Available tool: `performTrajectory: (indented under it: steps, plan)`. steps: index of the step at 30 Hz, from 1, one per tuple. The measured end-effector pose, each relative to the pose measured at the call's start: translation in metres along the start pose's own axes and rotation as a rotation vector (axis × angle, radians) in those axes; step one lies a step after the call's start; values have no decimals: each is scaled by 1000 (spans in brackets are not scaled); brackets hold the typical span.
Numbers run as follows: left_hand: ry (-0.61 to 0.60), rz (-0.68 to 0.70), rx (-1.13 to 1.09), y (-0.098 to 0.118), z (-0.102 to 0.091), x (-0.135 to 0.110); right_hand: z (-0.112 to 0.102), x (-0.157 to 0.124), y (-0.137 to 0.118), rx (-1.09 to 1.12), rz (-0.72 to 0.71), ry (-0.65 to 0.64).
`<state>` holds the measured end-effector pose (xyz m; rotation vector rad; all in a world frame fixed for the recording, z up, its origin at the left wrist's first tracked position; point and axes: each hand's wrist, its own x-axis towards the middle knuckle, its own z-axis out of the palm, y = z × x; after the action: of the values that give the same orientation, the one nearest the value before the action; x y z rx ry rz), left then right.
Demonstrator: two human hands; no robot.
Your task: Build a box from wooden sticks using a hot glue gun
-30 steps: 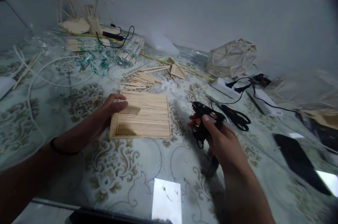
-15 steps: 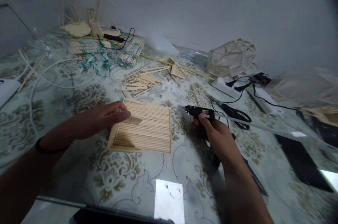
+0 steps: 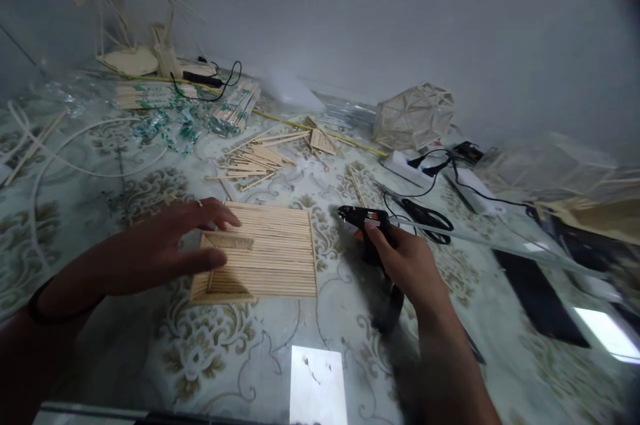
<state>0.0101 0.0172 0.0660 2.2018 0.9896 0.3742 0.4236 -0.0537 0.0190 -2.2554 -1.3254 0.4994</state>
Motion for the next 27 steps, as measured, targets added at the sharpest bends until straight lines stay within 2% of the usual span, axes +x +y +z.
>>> performTrajectory:
  steps: [3,7,10,14,16,21,24,27]
  plan:
    - [-108,109,-23,-5,0,-11,0,-1,-2,-48,-13,2]
    - [-200,136,37,-7,-1,-15,0,-1,-3,-79,-6,-50]
    - [-212,151,82,-7,-1,-14,1,0,-3,-96,0,-64]
    - [-203,161,116,-7,2,-13,2,-1,-1,-147,-5,1]
    - [-199,135,99,-6,3,-14,1,-3,1,-178,-12,62]
    - [-212,-58,57,8,2,-12,-7,-9,0,-146,-60,223]
    - [-152,-102,95,19,2,-15,-10,-12,-9,-50,-134,242]
    - [-108,-123,144,24,8,-33,-10,-17,-18,30,-190,219]
